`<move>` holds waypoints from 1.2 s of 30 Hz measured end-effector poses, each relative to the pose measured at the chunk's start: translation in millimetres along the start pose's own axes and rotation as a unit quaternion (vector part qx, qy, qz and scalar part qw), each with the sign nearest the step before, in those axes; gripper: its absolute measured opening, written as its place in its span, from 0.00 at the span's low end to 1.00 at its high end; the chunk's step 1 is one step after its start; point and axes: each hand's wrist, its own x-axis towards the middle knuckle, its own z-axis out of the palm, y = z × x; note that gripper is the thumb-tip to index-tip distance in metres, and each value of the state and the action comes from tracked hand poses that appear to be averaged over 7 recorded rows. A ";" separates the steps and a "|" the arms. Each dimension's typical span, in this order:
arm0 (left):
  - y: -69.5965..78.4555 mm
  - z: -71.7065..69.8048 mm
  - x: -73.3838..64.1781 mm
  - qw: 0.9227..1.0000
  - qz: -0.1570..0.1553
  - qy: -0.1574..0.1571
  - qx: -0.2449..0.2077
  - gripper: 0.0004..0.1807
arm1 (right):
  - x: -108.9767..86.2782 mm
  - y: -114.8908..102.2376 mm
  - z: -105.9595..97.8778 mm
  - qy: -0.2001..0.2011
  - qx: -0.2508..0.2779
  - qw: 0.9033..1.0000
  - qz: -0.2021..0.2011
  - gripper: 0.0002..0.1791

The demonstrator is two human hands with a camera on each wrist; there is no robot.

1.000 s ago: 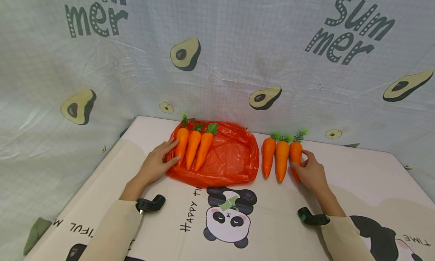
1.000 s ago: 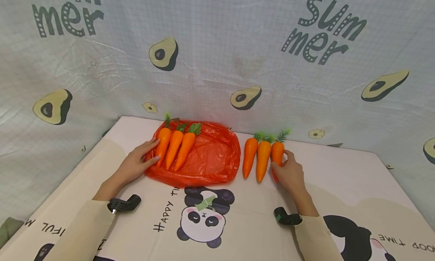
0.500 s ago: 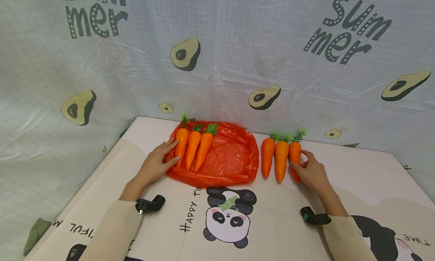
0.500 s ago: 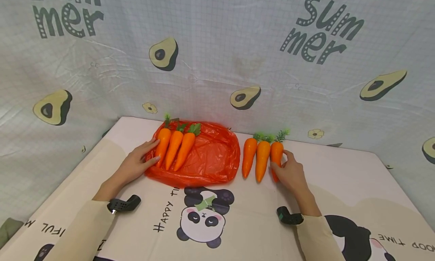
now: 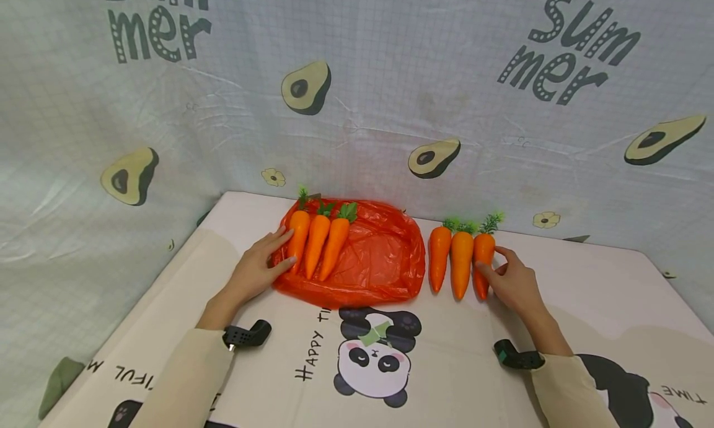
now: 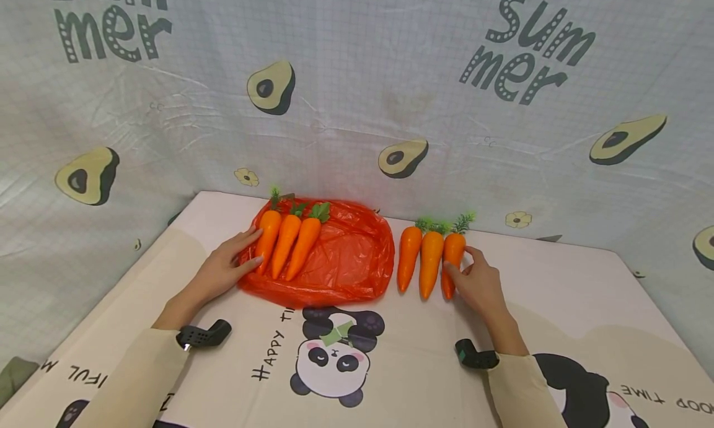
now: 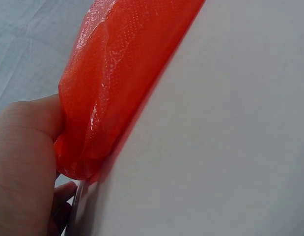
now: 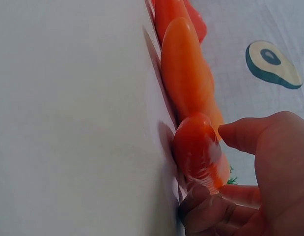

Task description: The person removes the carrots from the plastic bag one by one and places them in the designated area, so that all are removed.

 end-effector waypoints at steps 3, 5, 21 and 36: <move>-0.6 0.2 -0.2 1.000 0.000 0.000 0.000 0.35 | -0.4 -0.4 -0.3 0.005 0.001 1.000 -0.003 0.43; -1.1 0.4 -0.3 1.000 0.000 0.000 0.000 0.35 | -0.9 -1.1 -0.8 0.008 0.005 1.000 -0.002 0.43; -1.8 1.2 1.0 1.000 0.007 0.001 -0.001 0.35 | -5.1 -8.5 -5.3 0.053 0.028 0.998 -0.003 0.37; -2.0 0.8 0.4 1.000 0.006 0.001 -0.004 0.35 | -7.4 -21.5 -4.2 0.074 0.036 0.996 -0.029 0.36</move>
